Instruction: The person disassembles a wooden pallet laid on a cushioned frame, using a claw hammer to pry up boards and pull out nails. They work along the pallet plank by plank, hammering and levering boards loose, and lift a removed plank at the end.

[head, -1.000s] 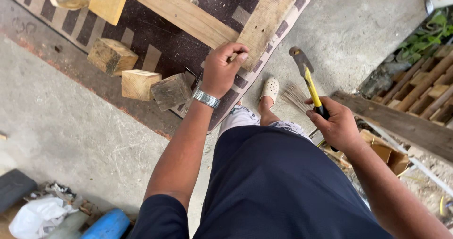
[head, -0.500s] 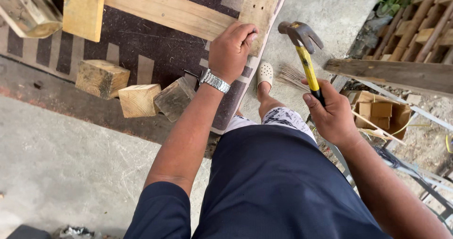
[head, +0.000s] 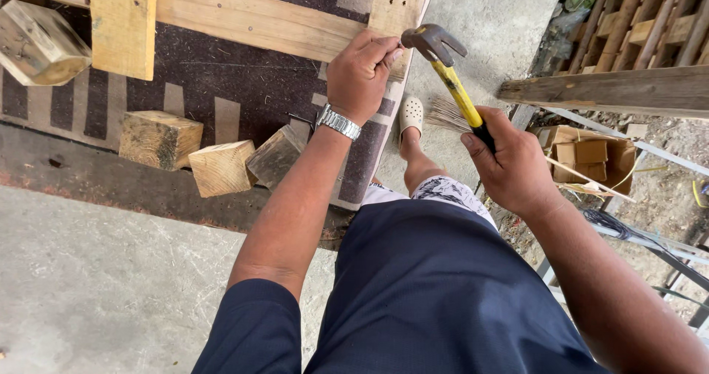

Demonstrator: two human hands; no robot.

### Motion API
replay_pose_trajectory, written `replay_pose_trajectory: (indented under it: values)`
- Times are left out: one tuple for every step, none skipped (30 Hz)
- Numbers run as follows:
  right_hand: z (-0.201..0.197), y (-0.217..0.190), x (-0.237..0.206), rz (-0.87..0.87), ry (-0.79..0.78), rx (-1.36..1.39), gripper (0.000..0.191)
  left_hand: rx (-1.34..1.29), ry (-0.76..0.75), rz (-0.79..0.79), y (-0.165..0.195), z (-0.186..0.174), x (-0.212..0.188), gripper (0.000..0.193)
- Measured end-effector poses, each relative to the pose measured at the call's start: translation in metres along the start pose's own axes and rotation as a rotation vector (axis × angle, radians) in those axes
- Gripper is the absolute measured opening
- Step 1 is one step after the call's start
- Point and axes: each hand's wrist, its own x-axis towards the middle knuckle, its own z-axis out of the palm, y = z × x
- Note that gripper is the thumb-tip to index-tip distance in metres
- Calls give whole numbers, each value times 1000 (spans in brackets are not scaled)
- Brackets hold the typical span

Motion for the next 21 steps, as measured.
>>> replay_pose_trajectory:
  values:
    - [-1, -1, -2, -20, 13, -12, 34, 1, -3, 14, -1, 0, -1, 10]
    - [-2, -2, -5, -37, 26, -24, 34, 0, -6, 28, -2, 0, -1, 11]
    - [-5, -3, -9, -43, 36, -16, 34, -2, -10, 40, -3, 0, -2, 11]
    - [-7, -5, -12, -52, 45, -6, 34, -7, -13, 33, -4, 1, -2, 10]
    - [-9, -8, -16, -63, 55, 5, 34, -9, -16, 26, -5, 1, -2, 10]
    - [-10, -11, -18, -86, 94, 15, 31, -11, -20, 19, -6, 1, -3, 10]
    - [-9, -14, -19, -110, 134, 25, 27, -4, -5, 37, -7, 1, -3, 10]
    - [-9, -16, -19, -131, 172, 34, 23, 3, 8, 53, -7, 2, -3, 10]
    - [-5, -19, -16, -125, 178, 50, 21, 9, 18, 68, -8, 2, -4, 10]
    - [-3, -21, -14, -120, 187, 65, 19, 4, 16, 66, -9, 2, -4, 10]
    - [1, -22, -9, -114, 195, 80, 17, -2, 15, 65, -9, 3, -4, 10]
    - [4, -22, -5, -78, 123, 27, 15, -8, 14, 63, -10, 3, -4, 10]
    - [5, -22, -3, -42, 51, -26, 15, -2, 15, 66, -10, 3, -4, 11]
    - [6, -21, 0, -8, -21, -80, 16, 5, 18, 70, -10, 3, -5, 11]
    - [5, -19, 0, 33, 4, -41, 15, 15, 20, 76, -11, 3, -5, 12]
    - [5, -17, -1, 75, 27, -3, 14, 0, 21, 85, -11, 3, -5, 12]
    - [3, -15, -3, 115, 45, 37, 14, -11, 24, 91, -11, 2, -5, 12]
    - [2, -13, -5, 18, 114, 41, 14, -19, 17, 93, -11, 1, -6, 13]
    - [2, -12, -7, -69, 184, 40, 14, -2, 9, 88, -11, 1, -6, 13]
    - [2, -12, -9, -161, 260, 29, 15, 7, 8, 90, -11, 1, -6, 13]
    - [3, -12, -9, -175, 264, 42, 15, 21, 17, 102, -11, 1, -5, 13]
